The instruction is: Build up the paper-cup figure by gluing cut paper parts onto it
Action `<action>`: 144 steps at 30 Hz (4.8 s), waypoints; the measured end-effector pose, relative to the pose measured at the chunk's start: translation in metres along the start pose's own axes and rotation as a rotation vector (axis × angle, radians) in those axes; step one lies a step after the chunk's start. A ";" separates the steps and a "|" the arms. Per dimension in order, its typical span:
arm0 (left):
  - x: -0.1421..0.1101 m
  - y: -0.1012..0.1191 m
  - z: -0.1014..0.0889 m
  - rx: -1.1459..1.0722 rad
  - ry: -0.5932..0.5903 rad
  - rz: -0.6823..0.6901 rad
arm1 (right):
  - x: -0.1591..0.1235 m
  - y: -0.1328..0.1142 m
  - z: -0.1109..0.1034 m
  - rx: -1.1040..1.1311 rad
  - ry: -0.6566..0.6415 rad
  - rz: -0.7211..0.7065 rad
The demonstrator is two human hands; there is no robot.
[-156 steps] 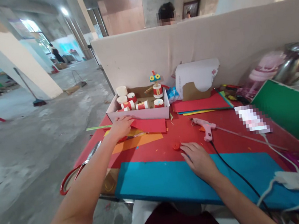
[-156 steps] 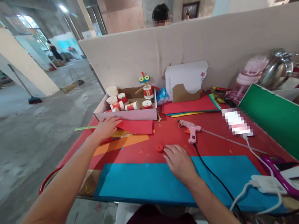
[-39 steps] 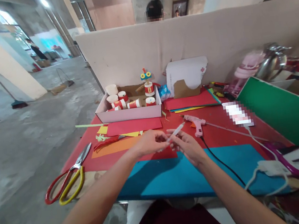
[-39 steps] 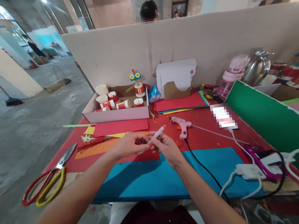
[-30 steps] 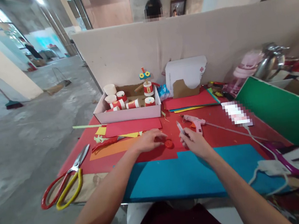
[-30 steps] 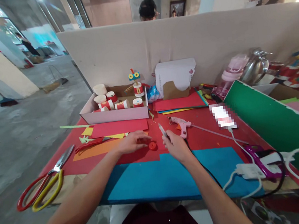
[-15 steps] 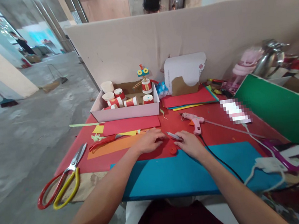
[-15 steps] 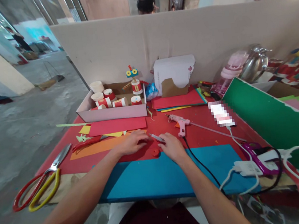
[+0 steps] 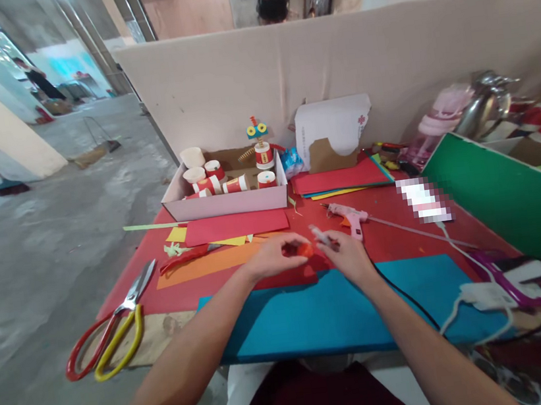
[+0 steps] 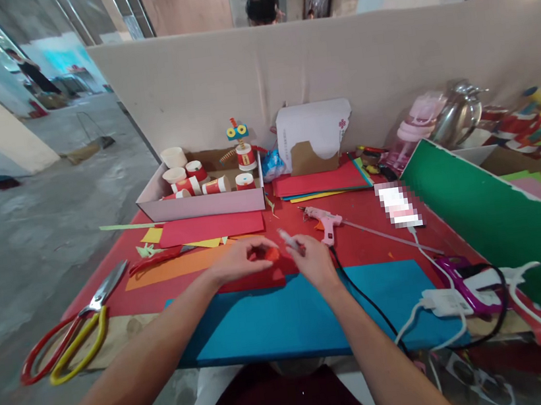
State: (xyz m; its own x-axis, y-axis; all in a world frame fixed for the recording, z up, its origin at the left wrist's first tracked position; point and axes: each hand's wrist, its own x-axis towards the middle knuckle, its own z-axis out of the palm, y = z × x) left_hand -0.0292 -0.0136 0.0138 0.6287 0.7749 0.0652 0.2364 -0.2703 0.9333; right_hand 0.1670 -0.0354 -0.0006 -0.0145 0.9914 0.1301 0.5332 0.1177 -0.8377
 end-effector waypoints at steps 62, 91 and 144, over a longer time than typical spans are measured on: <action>-0.001 -0.014 -0.015 0.504 0.201 0.041 | -0.012 -0.006 -0.015 -0.287 -0.287 -0.127; -0.022 0.005 -0.018 0.481 -0.068 0.042 | -0.045 -0.005 -0.041 -0.269 -0.417 -0.067; 0.003 -0.006 0.006 0.614 -0.096 0.147 | 0.015 0.000 -0.004 -0.320 -0.318 0.028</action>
State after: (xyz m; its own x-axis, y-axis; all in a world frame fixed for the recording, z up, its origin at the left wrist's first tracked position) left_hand -0.0248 -0.0130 0.0062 0.7435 0.6581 0.1187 0.5066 -0.6702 0.5424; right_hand 0.1697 -0.0209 0.0036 -0.2288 0.9681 -0.1019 0.7712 0.1163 -0.6258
